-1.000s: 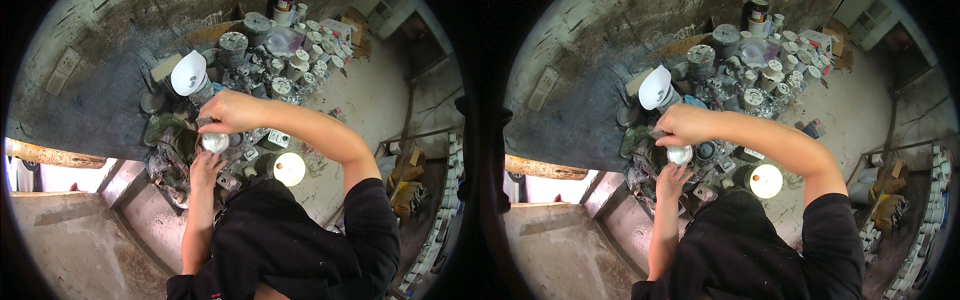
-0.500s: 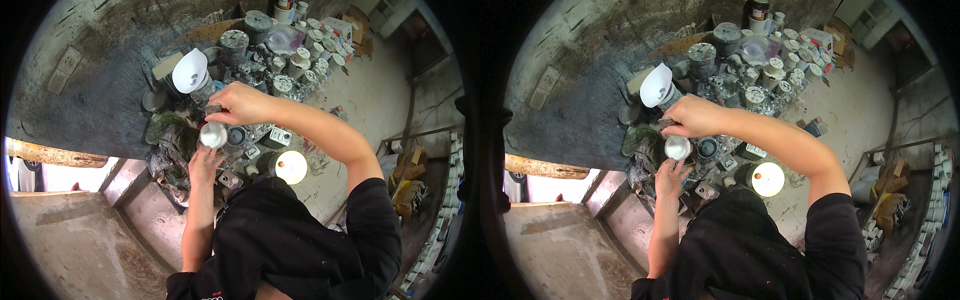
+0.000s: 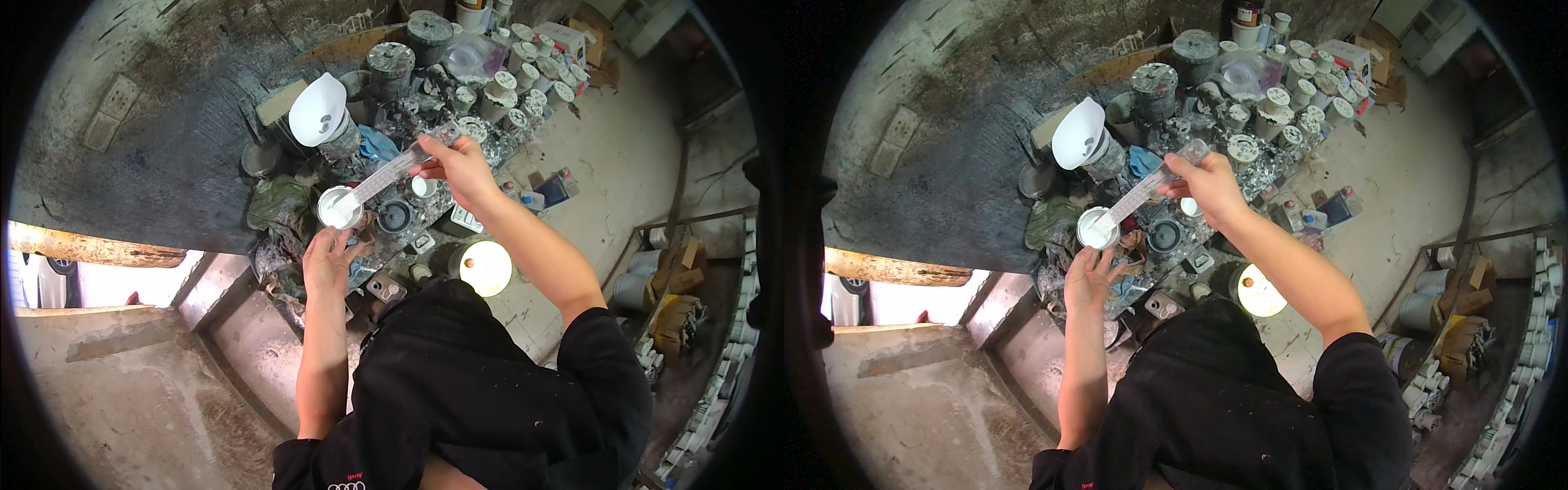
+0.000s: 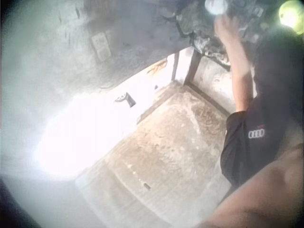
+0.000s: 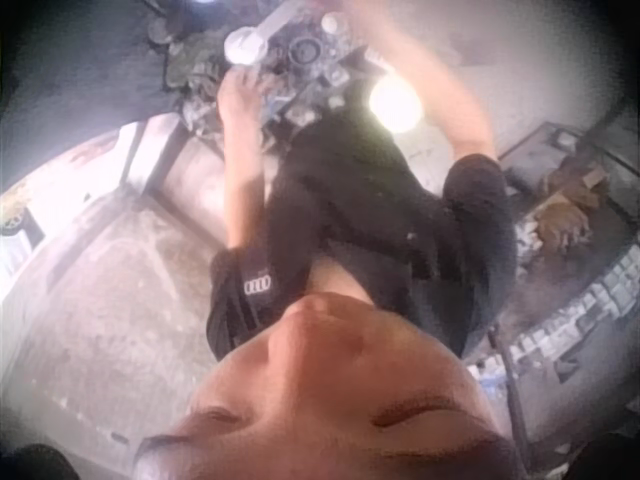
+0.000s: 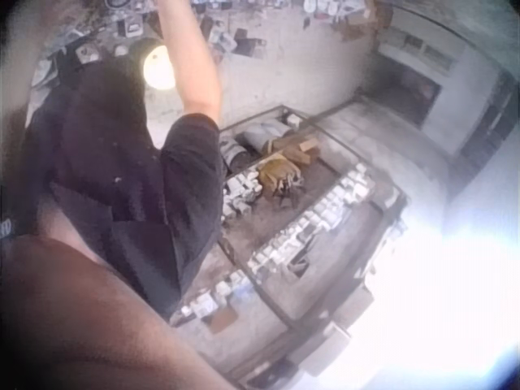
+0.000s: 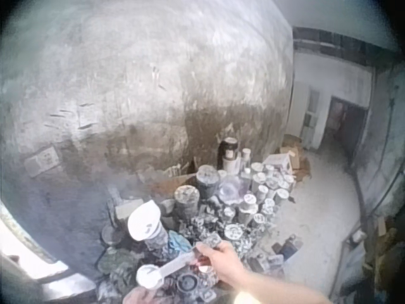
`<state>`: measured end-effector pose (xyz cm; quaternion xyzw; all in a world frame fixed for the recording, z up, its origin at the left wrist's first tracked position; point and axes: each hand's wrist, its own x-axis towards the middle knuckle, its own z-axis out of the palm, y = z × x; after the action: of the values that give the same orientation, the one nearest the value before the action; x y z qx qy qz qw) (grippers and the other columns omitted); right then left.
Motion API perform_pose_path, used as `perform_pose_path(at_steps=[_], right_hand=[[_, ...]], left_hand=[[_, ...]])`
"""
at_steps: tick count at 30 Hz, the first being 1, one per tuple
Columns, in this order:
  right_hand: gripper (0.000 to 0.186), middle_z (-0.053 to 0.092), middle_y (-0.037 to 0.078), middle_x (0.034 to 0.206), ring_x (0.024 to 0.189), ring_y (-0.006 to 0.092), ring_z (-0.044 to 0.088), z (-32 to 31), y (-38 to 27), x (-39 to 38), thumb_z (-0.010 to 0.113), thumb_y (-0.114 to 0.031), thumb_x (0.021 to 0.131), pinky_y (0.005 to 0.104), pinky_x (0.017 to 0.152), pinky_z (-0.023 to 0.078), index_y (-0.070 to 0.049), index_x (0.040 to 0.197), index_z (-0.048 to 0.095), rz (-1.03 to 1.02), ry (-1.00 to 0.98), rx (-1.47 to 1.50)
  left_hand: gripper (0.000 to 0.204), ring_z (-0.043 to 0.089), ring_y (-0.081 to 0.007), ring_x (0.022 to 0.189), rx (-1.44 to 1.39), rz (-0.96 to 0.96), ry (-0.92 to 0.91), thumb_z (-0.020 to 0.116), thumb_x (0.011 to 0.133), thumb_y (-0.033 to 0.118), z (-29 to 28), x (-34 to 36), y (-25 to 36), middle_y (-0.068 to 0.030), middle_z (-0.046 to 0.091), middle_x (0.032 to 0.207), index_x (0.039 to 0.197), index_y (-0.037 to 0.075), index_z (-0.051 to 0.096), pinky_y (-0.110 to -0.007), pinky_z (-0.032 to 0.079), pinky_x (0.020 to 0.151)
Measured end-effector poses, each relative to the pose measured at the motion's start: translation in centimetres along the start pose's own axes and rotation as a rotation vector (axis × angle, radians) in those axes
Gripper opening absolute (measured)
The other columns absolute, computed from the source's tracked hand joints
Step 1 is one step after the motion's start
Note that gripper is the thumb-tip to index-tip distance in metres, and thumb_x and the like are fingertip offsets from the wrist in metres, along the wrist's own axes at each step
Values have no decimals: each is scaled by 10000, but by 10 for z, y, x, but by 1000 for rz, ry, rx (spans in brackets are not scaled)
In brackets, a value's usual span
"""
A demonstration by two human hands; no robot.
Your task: The person pours a white liquid from a large container into a small cup, then adds a white powder from a small container and stirs the mixture with a metal tool. They repeat the process by adding more liquid and powder, stirring each time.
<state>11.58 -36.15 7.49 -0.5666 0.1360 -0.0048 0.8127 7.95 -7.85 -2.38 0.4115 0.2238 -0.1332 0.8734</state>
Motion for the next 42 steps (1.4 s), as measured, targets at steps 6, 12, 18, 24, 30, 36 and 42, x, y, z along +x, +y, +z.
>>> perform_pose_path(at_steps=[6, 12, 18, 24, 30, 36, 42], right_hand=[[322, 666, 175, 994, 815, 345, 769, -15, 9, 7, 703, -180, 967, 315, 649, 624, 115, 1065, 616, 66, 117, 236], [293, 659, 180, 999, 825, 350, 768, -23, 13, 12, 662, -179, 971, 317, 655, 629, 97, 1054, 612, 76, 70, 296], [251, 673, 161, 1019, 818, 339, 769, -28, 18, 23, 650, -170, 962, 302, 656, 634, 67, 1040, 631, 103, 53, 327], [232, 718, 132, 1000, 793, 285, 773, -28, 19, 35, 656, -171, 982, 265, 619, 614, 50, 1042, 686, 120, 32, 309], [231, 758, 139, 1089, 752, 209, 766, -28, 28, 47, 636, -129, 1019, 234, 609, 579, 41, 1145, 727, 30, 8, 207], [210, 754, 133, 1014, 736, 193, 757, -45, 24, 71, 639, -121, 1019, 224, 605, 572, 40, 1126, 722, -25, -1, 314], [253, 729, 214, 934, 808, 287, 765, -52, -8, 130, 562, -141, 1051, 285, 684, 626, 71, 1148, 661, -198, 199, 587]], left_hand=[[263, 560, -403, 1325, -16, -1, -15, 689, 973, 168, -1, 4, 6, -108, 651, 1255, 1186, 31, 617, -771, 400, 1104], [251, 564, -409, 1317, -11, -12, -5, 696, 966, 175, 3, 3, 11, -96, 673, 1192, 1166, 50, 610, -776, 394, 1108], [244, 560, -409, 1327, -16, -10, 11, 700, 961, 169, 6, 2, 18, -81, 700, 1165, 1161, 62, 612, -783, 387, 1107], [262, 510, -424, 1389, -27, -2, 10, 704, 958, 169, 8, 1, 24, -116, 681, 1271, 1173, 67, 594, -794, 358, 1121], [294, 518, -458, 1358, -158, -50, 33, 729, 937, 163, 23, -11, 41, -193, 585, 1372, 1172, 44, 598, -792, 359, 1122], [291, 442, -501, 1433, -284, -59, 58, 738, 934, 176, 42, -23, 74, -272, 507, 1483, 1148, 62, 577, -803, 320, 1138], [320, 435, -487, 1452, -190, 100, -11, 698, 974, 202, 47, 0, 119, -288, 447, 1540, 1237, 70, 573, -790, 415, 1078]])
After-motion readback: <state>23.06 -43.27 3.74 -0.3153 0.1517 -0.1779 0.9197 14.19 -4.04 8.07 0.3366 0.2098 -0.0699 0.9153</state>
